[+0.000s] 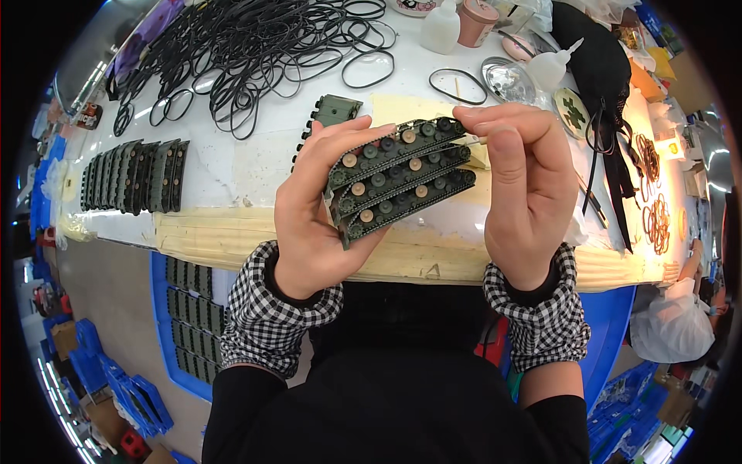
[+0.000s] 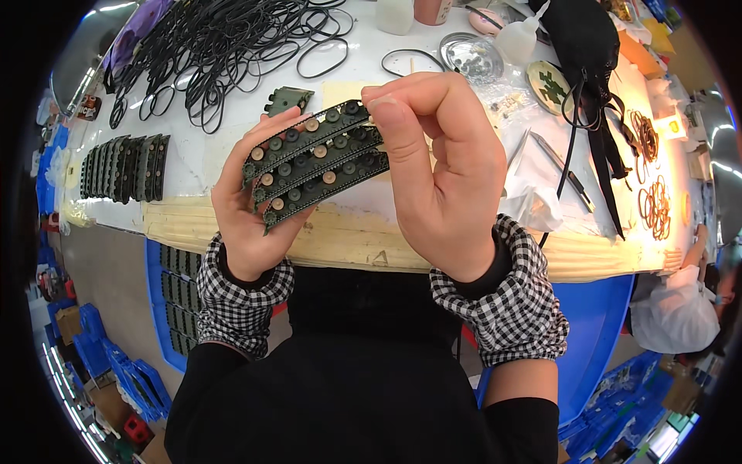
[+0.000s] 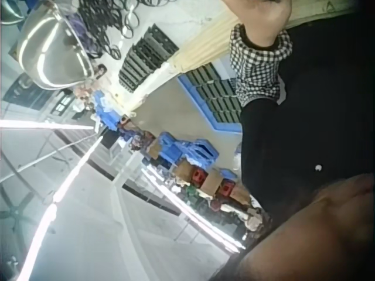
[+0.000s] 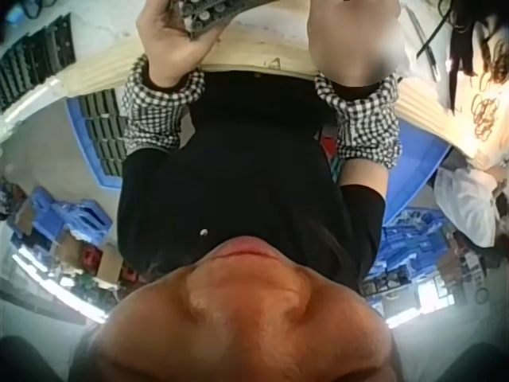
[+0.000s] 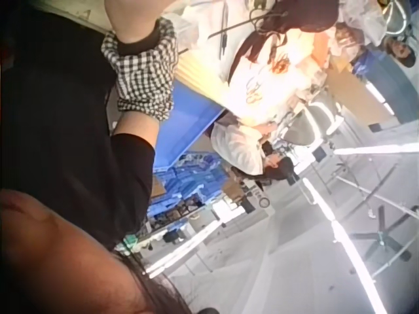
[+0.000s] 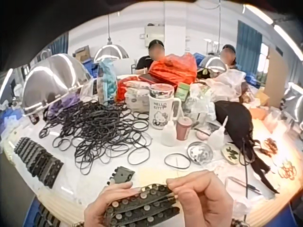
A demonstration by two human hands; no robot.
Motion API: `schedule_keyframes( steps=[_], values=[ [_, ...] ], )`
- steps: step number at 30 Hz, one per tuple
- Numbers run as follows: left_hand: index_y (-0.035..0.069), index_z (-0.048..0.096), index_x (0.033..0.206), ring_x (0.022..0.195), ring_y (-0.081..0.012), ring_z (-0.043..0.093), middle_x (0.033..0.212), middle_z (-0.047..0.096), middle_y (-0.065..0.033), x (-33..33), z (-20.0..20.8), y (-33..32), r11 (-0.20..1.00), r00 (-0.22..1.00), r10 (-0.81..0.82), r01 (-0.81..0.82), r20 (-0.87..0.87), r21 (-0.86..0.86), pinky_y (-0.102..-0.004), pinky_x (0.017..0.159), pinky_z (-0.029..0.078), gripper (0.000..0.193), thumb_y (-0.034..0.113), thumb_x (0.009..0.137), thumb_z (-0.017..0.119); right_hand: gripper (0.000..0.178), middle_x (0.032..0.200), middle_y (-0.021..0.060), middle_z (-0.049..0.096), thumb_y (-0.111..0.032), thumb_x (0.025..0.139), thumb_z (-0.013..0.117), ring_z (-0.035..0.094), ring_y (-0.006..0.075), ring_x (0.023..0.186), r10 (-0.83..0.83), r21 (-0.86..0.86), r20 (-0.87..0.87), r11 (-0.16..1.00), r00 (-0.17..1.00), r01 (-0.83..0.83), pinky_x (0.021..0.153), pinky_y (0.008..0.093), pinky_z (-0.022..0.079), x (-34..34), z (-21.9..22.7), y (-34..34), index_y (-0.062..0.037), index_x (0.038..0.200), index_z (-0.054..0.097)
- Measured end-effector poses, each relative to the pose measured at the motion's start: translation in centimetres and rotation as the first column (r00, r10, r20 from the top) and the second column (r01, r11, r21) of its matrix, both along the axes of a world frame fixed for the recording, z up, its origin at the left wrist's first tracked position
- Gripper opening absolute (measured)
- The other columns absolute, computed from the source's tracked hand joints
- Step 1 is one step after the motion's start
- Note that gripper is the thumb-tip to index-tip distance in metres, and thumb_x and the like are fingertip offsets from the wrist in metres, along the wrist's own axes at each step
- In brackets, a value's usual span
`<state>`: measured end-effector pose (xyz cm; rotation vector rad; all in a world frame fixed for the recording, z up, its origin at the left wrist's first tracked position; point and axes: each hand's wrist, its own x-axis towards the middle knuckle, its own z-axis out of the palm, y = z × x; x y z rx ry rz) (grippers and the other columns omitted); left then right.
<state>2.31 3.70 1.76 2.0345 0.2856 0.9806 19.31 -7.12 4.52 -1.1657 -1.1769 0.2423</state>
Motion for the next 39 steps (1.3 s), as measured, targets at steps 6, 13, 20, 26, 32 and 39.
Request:
schedule_keyframes(
  steps=[6, 13, 20, 26, 32, 39],
  values=[
    [-0.004, 0.055, 0.125, 0.131, -0.0344, 0.050, 0.124, 0.064, -0.0173, -0.2, 0.1, 0.3, 0.998, 1.000, -0.011, 0.013, -0.028, 0.058, -0.0527, 0.117, 0.021, 0.059, 0.005, 0.070, 0.076, 0.008, 0.101, 0.0121, 0.063, -0.002, 0.099, 0.055, 0.062, 0.0134, 0.092, -0.004, 0.013, 0.006, 1.000, 1.000, 0.004, 0.082, 0.0248, 0.050, 0.0, -0.2, 0.2, 0.0056, 0.100, 0.057],
    [-0.003, 0.055, 0.124, 0.131, -0.0363, 0.050, 0.123, 0.064, -0.0166, -0.2, 0.2, 0.2, 0.999, 0.999, 0.008, -0.006, -0.041, 0.052, -0.0532, 0.116, 0.021, 0.057, 0.007, 0.072, 0.076, 0.009, 0.101, 0.0111, 0.064, -0.003, 0.099, 0.055, 0.060, 0.0112, 0.090, -0.075, 0.018, -0.053, 0.997, 0.996, 0.076, 0.080, 0.0241, 0.049, 0.6, 0.1, -0.3, 0.0047, 0.100, 0.057],
    [0.002, 0.056, 0.125, 0.131, -0.0332, 0.049, 0.123, 0.064, -0.0122, -0.1, 0.4, -0.8, 0.976, 0.997, 0.078, -0.082, -0.027, -0.200, -0.0537, 0.117, 0.016, 0.056, 0.001, 0.071, 0.072, 0.010, 0.087, 0.0099, 0.063, -0.001, 0.081, 0.071, 0.058, 0.0296, 0.082, -0.419, 0.085, 0.682, 0.859, 0.599, 0.504, 0.073, 0.0371, 0.046, 3.7, 0.8, -0.9, -0.0035, 0.083, 0.062],
    [0.001, 0.056, 0.126, 0.132, -0.0329, 0.048, 0.126, 0.063, -0.0119, -0.2, 0.2, -0.7, 0.972, 0.996, 0.082, -0.085, -0.023, -0.220, -0.0537, 0.118, 0.014, 0.056, 0.001, 0.072, 0.072, 0.013, 0.089, 0.0090, 0.064, -0.002, 0.078, 0.074, 0.059, 0.0280, 0.082, -0.502, 0.183, 0.635, 0.837, 0.588, 0.516, 0.071, 0.0361, 0.046, 3.0, 1.3, -1.4, -0.0043, 0.082, 0.063],
    [0.001, 0.055, 0.127, 0.133, -0.0323, 0.047, 0.125, 0.063, -0.0117, -0.2, 0.3, -0.6, 0.984, 0.998, 0.058, -0.062, -0.028, -0.168, -0.0535, 0.118, 0.013, 0.057, 0.000, 0.072, 0.071, 0.008, 0.100, 0.0139, 0.067, -0.006, 0.093, 0.063, 0.064, 0.0249, 0.094, -0.128, 0.019, 0.164, 0.992, 0.978, 0.127, 0.085, 0.0335, 0.049, 0.7, 0.6, -1.1, 0.0011, 0.092, 0.060],
    [0.002, 0.056, 0.126, 0.133, -0.0321, 0.046, 0.125, 0.063, -0.0109, -0.2, 0.4, -0.5, 0.993, 0.999, 0.044, -0.045, -0.017, -0.111, -0.0543, 0.118, 0.013, 0.058, -0.001, 0.071, 0.071, 0.009, 0.099, 0.0138, 0.067, -0.006, 0.094, 0.063, 0.064, 0.0211, 0.090, -0.069, -0.033, 0.012, 0.997, 0.998, 0.070, 0.079, 0.0296, 0.051, -0.3, -0.1, -0.5, 0.0021, 0.093, 0.061]
  ],
)
